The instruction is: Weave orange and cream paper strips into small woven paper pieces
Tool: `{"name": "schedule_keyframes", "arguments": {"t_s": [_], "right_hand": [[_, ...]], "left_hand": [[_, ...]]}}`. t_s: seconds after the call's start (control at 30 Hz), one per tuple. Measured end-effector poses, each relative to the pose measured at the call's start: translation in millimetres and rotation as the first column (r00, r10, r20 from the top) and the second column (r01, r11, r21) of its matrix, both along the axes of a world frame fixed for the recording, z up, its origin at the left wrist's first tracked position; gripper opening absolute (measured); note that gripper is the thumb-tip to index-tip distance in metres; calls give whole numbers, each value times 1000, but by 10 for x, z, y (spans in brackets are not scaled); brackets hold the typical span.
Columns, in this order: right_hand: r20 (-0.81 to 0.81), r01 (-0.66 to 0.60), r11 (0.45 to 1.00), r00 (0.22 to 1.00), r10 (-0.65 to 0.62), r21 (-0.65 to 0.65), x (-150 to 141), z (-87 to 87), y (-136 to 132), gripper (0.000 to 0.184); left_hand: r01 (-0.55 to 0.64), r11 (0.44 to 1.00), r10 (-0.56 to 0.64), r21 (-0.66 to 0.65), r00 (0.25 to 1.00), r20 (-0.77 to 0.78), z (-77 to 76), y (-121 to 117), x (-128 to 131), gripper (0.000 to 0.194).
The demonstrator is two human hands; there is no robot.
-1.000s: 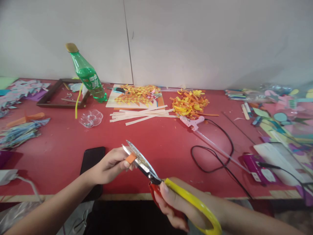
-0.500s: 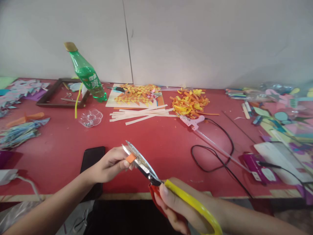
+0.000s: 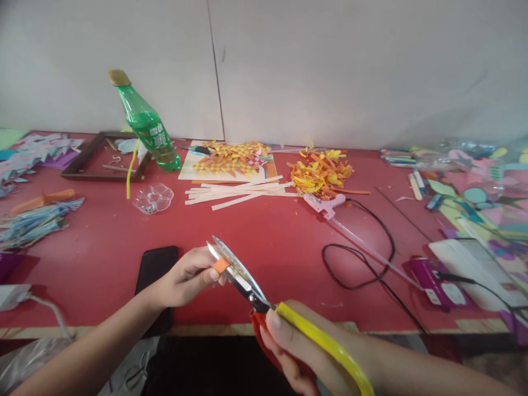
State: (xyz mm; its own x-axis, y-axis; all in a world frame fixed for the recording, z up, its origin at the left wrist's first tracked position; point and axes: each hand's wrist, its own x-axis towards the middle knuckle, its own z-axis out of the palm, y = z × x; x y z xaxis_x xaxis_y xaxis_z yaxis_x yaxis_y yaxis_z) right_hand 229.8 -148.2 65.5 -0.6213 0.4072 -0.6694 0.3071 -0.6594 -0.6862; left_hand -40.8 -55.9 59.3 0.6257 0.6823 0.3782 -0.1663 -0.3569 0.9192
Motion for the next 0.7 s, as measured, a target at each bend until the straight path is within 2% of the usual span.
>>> {"name": "schedule_keyframes", "arguments": {"t_s": [0.13, 0.3, 0.4, 0.47, 0.53, 0.57, 0.6, 0.67, 0.7], "right_hand": [[-20, 27, 999, 999, -26, 47, -16, 133, 29, 62], [-68, 97, 989, 994, -90, 109, -110, 143, 45, 62], [-60, 83, 974, 996, -72, 209, -135, 198, 119, 64], [-7, 38, 934, 999, -38, 355, -113, 263, 239, 64], [153, -22, 834, 985, -75, 552, -63, 305, 421, 61], [296, -83, 759, 944, -148, 646, -28, 304, 528, 58], [443, -167, 669, 856, -267, 725, 12, 284, 638, 57], [679, -400, 584, 616, -400, 707, 111, 186, 843, 52], [737, -493, 553, 514, -438, 672, 170, 117, 928, 49]], "left_hand": [[1, 1000, -1, 7, 1000, 2, 15, 24, 23, 25], [-5, 1000, 5, 19, 1000, 13, 36, 86, 45, 25], [-14, 1000, 14, -18, 1000, 9, 13, 106, 40, 27], [-26, 999, 26, -31, 1000, 3, -14, 104, 27, 26], [-41, 999, 41, -17, 999, -15, -39, 96, 11, 25], [-50, 999, 50, 2, 998, -31, -48, 92, 4, 25], [-59, 998, 60, 28, 997, -47, -55, 88, -3, 24], [-80, 992, 87, 98, 994, -72, -64, 84, -14, 20], [-92, 986, 104, 142, 991, -78, -67, 81, -18, 18]]}}
